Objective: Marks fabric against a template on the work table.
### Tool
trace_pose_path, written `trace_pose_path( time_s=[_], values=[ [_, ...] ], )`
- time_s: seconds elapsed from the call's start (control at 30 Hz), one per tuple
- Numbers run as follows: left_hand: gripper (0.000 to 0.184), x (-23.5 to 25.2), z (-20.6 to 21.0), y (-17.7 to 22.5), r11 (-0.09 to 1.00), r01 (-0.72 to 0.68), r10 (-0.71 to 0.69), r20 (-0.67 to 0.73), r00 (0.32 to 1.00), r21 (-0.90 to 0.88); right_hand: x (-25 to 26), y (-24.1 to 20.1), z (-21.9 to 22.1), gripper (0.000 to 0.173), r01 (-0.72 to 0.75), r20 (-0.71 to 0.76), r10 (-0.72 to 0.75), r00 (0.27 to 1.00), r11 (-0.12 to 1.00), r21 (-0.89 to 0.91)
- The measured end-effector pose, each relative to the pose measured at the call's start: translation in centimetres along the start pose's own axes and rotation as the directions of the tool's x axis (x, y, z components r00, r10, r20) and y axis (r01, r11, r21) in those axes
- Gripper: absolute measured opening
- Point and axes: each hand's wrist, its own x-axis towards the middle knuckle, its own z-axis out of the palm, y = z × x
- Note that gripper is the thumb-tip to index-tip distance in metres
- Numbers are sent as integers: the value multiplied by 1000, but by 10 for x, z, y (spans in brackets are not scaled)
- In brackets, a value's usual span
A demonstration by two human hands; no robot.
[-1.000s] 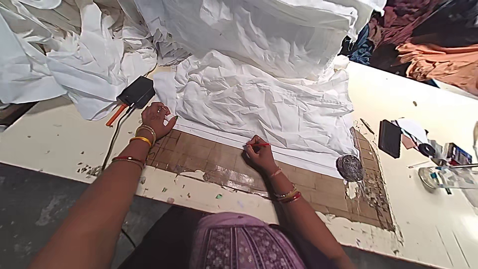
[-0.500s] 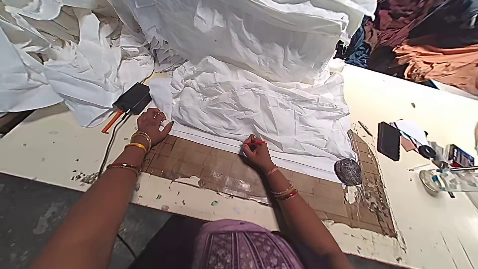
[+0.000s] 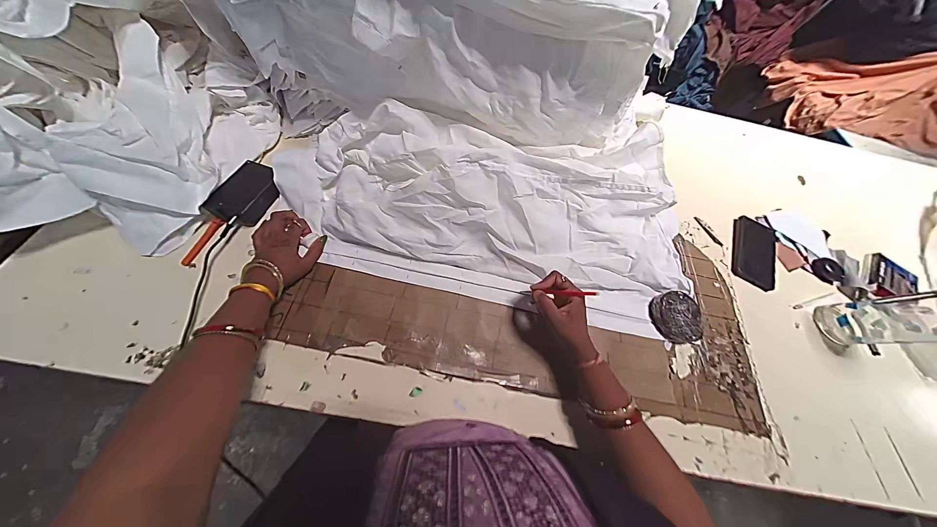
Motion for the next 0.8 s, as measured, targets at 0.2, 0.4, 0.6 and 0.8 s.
trace_pose_path(
  time_s=[0.2, 0.4, 0.6, 0.8],
  values=[
    [36, -2, 0, 1, 1000, 11, -11, 22, 1000, 14, -10, 30, -9, 6, 107, 86, -87, 993, 960, -260],
    [36, -2, 1, 1, 1000, -1, 1, 19, 1000, 25, -11, 25, -6, 10, 76, 108, -42, 993, 939, -336],
    [36, 0, 3, -3, 999, 2, -2, 13, 1000, 33, -11, 24, -6, 10, 78, 119, -39, 992, 937, -340],
    [38, 1, 1, -4, 999, -16, 16, 2, 1000, 28, 2, 22, -7, 12, 48, -30, -59, 998, 963, -267]
  ],
)
